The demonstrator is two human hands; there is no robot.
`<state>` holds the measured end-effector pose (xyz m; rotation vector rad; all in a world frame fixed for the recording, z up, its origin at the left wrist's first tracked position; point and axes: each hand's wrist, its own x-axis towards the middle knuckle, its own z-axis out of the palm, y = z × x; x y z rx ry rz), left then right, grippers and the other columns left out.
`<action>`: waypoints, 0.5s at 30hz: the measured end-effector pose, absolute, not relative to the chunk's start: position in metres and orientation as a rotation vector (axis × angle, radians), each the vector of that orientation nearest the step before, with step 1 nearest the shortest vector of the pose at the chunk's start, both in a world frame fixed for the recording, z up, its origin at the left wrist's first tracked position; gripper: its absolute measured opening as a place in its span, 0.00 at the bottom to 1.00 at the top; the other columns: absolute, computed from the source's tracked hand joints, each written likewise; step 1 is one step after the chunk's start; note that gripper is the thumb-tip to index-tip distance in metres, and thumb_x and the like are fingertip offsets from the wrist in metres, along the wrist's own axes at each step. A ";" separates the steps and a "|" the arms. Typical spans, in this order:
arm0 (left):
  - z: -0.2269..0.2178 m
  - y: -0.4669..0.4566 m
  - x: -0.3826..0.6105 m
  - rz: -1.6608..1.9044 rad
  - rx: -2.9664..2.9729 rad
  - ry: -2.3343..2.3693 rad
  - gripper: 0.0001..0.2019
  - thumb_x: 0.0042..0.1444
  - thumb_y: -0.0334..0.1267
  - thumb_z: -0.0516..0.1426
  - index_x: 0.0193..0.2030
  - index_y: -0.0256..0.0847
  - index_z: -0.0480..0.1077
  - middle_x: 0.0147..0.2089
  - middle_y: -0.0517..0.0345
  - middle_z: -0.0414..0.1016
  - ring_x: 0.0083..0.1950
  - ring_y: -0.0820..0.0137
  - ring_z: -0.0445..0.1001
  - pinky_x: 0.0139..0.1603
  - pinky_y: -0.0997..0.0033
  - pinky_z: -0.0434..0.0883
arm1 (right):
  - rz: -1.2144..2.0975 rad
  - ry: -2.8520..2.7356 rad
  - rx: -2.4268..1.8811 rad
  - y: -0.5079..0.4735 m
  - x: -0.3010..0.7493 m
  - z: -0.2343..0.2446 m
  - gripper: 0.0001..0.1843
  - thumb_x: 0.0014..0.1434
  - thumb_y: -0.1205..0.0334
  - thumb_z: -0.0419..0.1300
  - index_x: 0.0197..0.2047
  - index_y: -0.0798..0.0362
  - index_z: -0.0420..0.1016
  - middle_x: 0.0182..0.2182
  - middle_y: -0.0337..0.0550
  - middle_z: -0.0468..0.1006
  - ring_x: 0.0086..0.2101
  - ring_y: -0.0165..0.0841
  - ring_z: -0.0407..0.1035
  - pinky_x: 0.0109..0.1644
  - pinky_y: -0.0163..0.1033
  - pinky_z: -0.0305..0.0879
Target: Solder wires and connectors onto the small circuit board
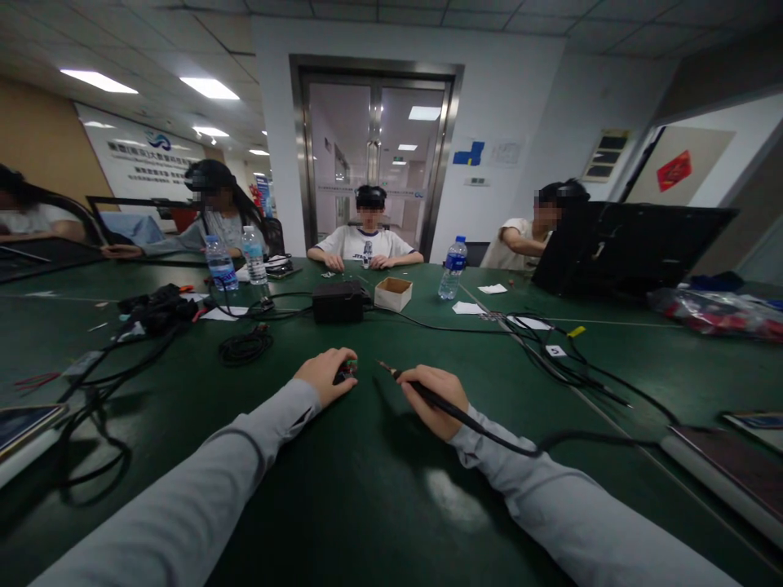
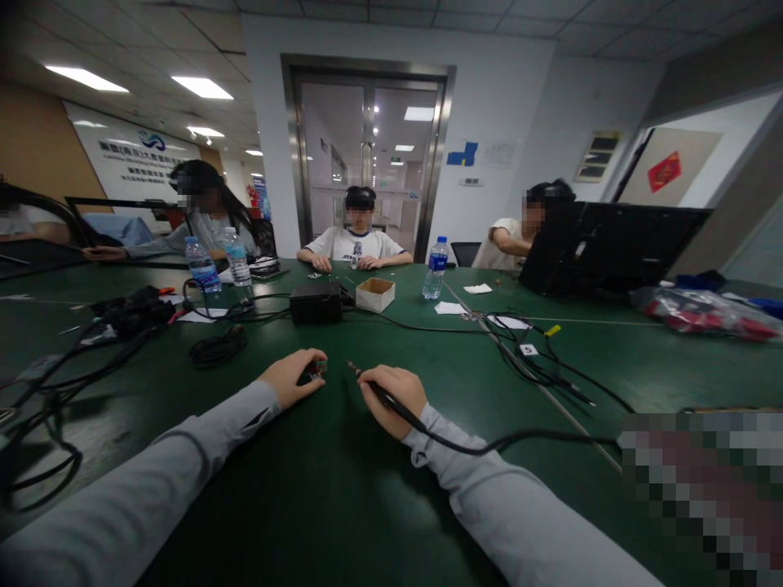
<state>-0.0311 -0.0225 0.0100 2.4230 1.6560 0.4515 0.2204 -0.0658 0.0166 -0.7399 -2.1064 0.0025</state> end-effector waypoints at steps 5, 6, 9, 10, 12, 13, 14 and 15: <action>0.010 -0.040 -0.117 0.329 2.377 1.739 0.24 0.56 0.51 0.52 0.59 0.47 0.61 0.57 0.53 0.70 0.55 0.61 0.72 0.57 0.61 0.68 | 0.022 -2.146 -0.722 -0.065 0.220 0.016 0.07 0.64 0.64 0.53 0.37 0.51 0.73 0.30 0.41 0.79 0.28 0.30 0.73 0.34 0.33 0.67; 0.010 -0.044 -0.138 0.296 2.373 1.777 0.25 0.56 0.51 0.51 0.59 0.46 0.61 0.58 0.52 0.70 0.56 0.61 0.72 0.58 0.61 0.67 | 0.030 -2.154 -0.722 -0.065 0.220 0.016 0.07 0.64 0.64 0.53 0.37 0.51 0.73 0.30 0.42 0.79 0.29 0.30 0.73 0.34 0.33 0.67; 0.012 -0.059 -0.197 0.173 2.325 2.046 0.26 0.57 0.51 0.48 0.58 0.42 0.62 0.56 0.47 0.72 0.55 0.55 0.72 0.58 0.56 0.67 | 0.046 -2.161 -0.729 -0.065 0.220 0.016 0.08 0.64 0.64 0.53 0.37 0.51 0.73 0.31 0.42 0.79 0.29 0.30 0.74 0.35 0.34 0.68; 0.013 -0.063 -0.212 0.134 2.295 2.159 0.26 0.56 0.50 0.48 0.58 0.40 0.63 0.55 0.45 0.72 0.55 0.53 0.72 0.58 0.54 0.66 | 0.045 -2.158 -0.731 -0.065 0.220 0.016 0.07 0.64 0.64 0.53 0.37 0.51 0.73 0.31 0.42 0.79 0.29 0.30 0.74 0.35 0.34 0.68; 0.017 -0.068 -0.235 0.071 2.232 2.398 0.27 0.57 0.50 0.48 0.59 0.37 0.62 0.56 0.40 0.71 0.57 0.48 0.69 0.57 0.50 0.65 | 0.044 -2.163 -0.732 -0.064 0.220 0.016 0.07 0.64 0.64 0.53 0.38 0.51 0.73 0.31 0.42 0.79 0.30 0.31 0.74 0.36 0.34 0.68; 0.019 -0.068 -0.241 0.050 2.193 2.501 0.28 0.57 0.51 0.47 0.61 0.37 0.61 0.57 0.38 0.69 0.58 0.46 0.67 0.57 0.47 0.65 | 0.041 -2.166 -0.733 -0.064 0.220 0.016 0.08 0.64 0.64 0.53 0.38 0.51 0.73 0.31 0.42 0.79 0.30 0.31 0.74 0.36 0.34 0.68; 0.021 -0.066 -0.244 0.049 2.150 2.577 0.30 0.58 0.53 0.46 0.62 0.37 0.59 0.59 0.37 0.68 0.59 0.43 0.65 0.57 0.44 0.64 | 0.039 -2.170 -0.735 -0.064 0.220 0.016 0.08 0.65 0.64 0.53 0.38 0.51 0.73 0.31 0.42 0.80 0.30 0.31 0.74 0.36 0.34 0.68; 0.023 -0.061 -0.244 0.078 2.111 2.597 0.32 0.58 0.55 0.45 0.63 0.36 0.58 0.60 0.35 0.66 0.60 0.40 0.63 0.57 0.41 0.63 | 0.035 -2.172 -0.738 -0.064 0.220 0.016 0.08 0.65 0.63 0.53 0.37 0.51 0.73 0.31 0.42 0.80 0.30 0.30 0.74 0.36 0.33 0.68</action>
